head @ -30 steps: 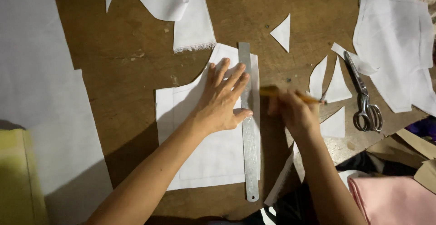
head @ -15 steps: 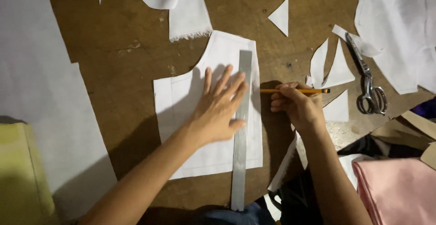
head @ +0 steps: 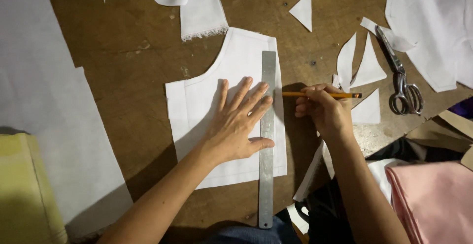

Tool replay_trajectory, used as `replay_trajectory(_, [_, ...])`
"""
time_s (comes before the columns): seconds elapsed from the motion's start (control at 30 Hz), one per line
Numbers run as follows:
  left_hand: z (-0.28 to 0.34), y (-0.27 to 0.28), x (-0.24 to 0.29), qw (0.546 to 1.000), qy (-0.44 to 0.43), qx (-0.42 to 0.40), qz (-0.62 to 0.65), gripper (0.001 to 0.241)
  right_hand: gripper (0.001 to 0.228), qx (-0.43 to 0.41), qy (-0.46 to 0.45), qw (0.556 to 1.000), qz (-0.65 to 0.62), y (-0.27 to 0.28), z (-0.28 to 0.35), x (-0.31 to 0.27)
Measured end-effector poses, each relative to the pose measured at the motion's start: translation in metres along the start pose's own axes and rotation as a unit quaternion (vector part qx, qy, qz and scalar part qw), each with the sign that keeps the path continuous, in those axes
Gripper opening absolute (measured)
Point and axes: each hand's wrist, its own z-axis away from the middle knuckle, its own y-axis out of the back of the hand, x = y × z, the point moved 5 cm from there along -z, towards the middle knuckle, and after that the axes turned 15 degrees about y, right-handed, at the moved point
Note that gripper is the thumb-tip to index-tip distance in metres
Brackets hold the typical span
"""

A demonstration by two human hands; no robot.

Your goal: Cutting a fabric pattern piece with scissors and marking lines using a ruler and pencil

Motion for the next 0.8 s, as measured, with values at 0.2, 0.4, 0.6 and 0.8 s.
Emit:
replay_trajectory(0.2, [-0.001, -0.001, 0.001, 1.0, 0.009, -0.008, -0.003, 0.1, 0.008, 0.014, 0.005, 1.0, 0.004, -0.006, 0.004, -0.004])
replay_trajectory(0.4, [0.001, 0.001, 0.003, 1.0, 0.0, 0.012, -0.005, 0.099, 0.013, -0.009, 0.005, 1.0, 0.02, -0.005, 0.004, -0.002])
replay_trajectory(0.6, [0.002, 0.002, 0.005, 1.0, -0.004, 0.016, 0.006, 0.109, 0.013, 0.002, 0.014, 1.0, 0.012, -0.003, 0.01, -0.002])
replay_trajectory(0.8, [0.001, -0.003, 0.004, 1.0, -0.002, 0.013, 0.019, 0.112, 0.015, -0.016, 0.003, 1.0, 0.01, -0.007, 0.01, -0.006])
